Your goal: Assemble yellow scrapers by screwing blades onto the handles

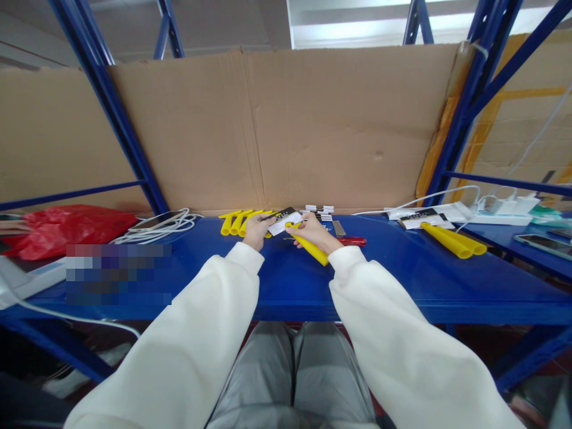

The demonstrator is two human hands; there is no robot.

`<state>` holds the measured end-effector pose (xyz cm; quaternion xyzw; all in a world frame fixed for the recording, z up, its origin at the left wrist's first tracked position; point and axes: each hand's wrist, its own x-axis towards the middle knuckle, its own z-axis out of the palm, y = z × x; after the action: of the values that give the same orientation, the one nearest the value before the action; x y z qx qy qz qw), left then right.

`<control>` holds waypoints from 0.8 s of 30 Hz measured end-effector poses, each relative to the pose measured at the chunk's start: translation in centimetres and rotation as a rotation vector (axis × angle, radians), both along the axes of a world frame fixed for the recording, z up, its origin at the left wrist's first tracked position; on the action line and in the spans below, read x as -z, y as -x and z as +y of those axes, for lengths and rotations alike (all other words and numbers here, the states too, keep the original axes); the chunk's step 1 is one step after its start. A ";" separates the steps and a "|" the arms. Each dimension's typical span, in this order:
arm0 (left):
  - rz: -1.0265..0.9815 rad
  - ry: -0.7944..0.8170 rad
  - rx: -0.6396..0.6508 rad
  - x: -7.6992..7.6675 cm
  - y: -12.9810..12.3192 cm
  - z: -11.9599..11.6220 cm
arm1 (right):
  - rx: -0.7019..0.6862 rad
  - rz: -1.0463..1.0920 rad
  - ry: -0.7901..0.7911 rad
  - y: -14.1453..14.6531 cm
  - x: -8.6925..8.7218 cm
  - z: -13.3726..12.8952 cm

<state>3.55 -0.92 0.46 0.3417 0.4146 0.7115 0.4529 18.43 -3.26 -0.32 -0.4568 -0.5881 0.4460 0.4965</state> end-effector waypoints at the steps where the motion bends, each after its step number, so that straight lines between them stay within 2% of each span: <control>1: -0.004 -0.002 -0.002 0.0 0.0 0.1 | -0.027 -0.014 -0.009 0.0 0.1 -0.1; 7: 0.070 0.029 -0.051 0.1 0.4 0.5 | -0.084 -0.140 -0.073 0.1 -0.2 -0.6; 13: 0.064 0.036 -0.105 0.2 0.5 0.9 | -0.168 -0.229 -0.181 -0.2 -0.4 -0.7; 18: 0.088 0.049 -0.095 0.2 0.6 0.9 | -0.212 -0.303 -0.228 -0.5 -1.4 -1.4; 20: 0.084 0.018 -0.060 0.1 0.4 0.6 | -0.197 -0.333 -0.222 -1.0 -2.1 -1.6; 24: 0.009 -0.024 0.147 -0.5 -0.3 -0.6 | -0.146 -0.400 -0.206 -3.9 -4.1 -1.2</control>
<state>3.82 -1.51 0.95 0.3797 0.3820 0.6797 0.4979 22.30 -4.51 3.79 -0.4395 -0.7485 0.3189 0.3806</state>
